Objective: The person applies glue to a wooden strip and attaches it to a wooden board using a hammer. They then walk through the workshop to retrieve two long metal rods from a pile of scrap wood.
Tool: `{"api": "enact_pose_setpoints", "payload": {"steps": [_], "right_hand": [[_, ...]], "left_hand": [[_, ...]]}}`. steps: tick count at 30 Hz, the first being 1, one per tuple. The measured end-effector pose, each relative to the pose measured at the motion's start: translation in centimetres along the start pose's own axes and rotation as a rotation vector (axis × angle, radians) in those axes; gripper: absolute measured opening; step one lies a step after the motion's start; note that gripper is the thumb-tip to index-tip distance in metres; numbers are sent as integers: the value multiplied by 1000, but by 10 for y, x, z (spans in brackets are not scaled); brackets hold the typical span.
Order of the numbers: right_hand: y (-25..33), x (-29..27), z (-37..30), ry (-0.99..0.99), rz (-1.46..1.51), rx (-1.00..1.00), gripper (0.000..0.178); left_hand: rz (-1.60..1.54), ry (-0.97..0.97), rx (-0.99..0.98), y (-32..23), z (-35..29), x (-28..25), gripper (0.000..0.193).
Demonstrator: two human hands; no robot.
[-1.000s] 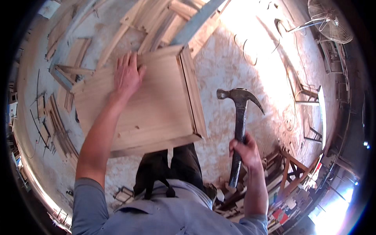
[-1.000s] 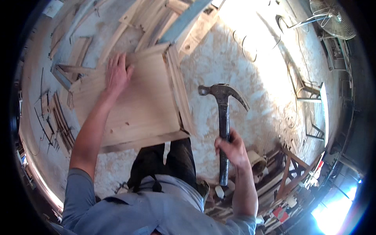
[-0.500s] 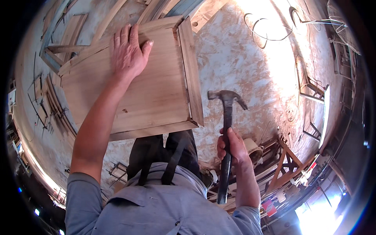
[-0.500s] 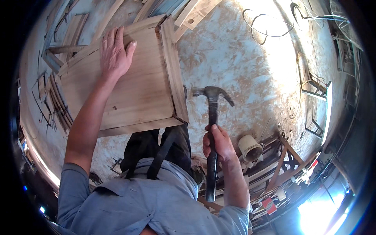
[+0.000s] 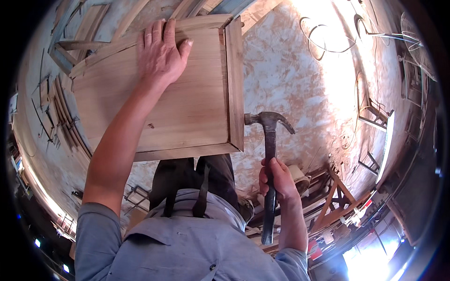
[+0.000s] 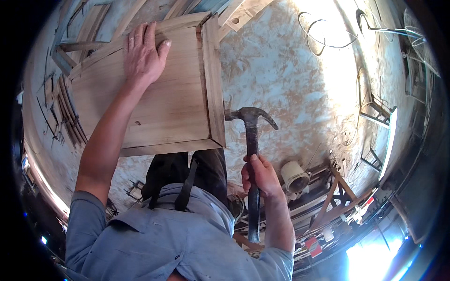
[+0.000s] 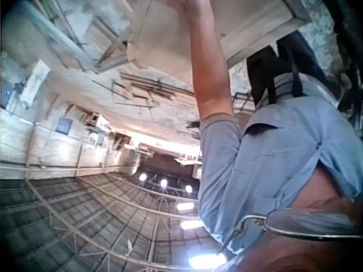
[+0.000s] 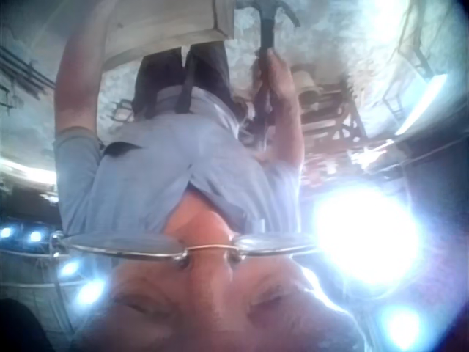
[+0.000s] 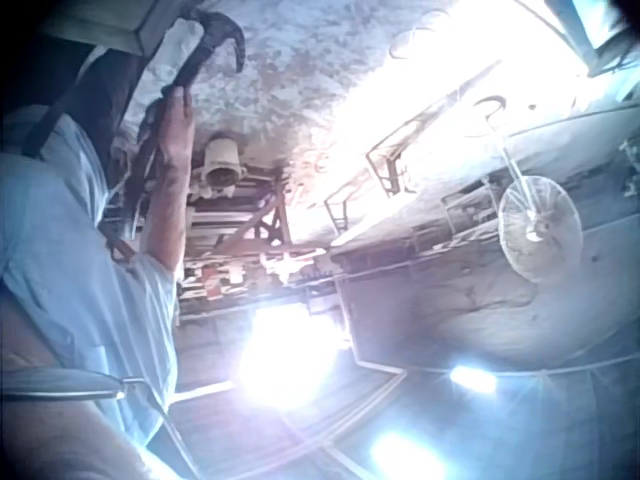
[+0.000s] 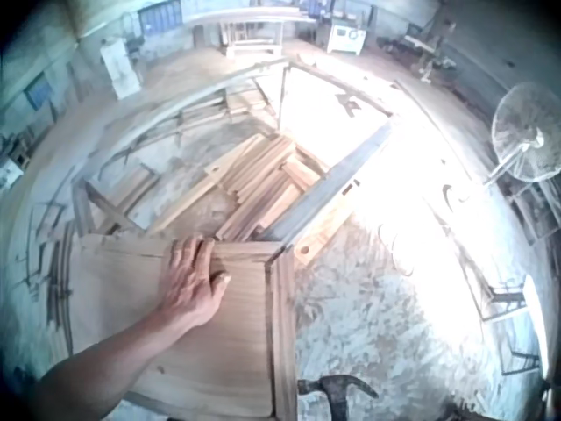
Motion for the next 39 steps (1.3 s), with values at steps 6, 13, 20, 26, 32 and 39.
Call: {"api": "enact_pose_setpoints", "payload": {"steps": [6, 13, 20, 26, 32, 39], "right_hand": [[3, -5, 4, -31, 122, -73, 30], [17, 0, 7, -93, 61, -88, 33], [28, 21, 28, 10, -32, -66, 34], [48, 12, 35, 14, 151, -170, 37], [59, 39, 55, 78, -79, -97, 36], [80, 27, 60, 72, 167, -191, 39]], "left_hand": [[-21, -17, -41, 1, -1, 1, 59], [-21, -18, -49, 2, -3, -3, 59], [-75, -57, -46, -1, -1, -11, 58], [-93, -20, -78, 1, -5, -13, 59], [-133, 24, -90, 0, -3, -12, 61], [-146, 61, -123, 4, -4, -14, 62]]}}
Point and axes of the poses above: each hand's wrist, its own z-axis towards the middle knuckle, its own x-axis out of the palm, y = z × x, the point moved 4 cm from there along z, towards the middle knuckle, and after that the axes turned 7 degrees about y, right-handed, at the moved point
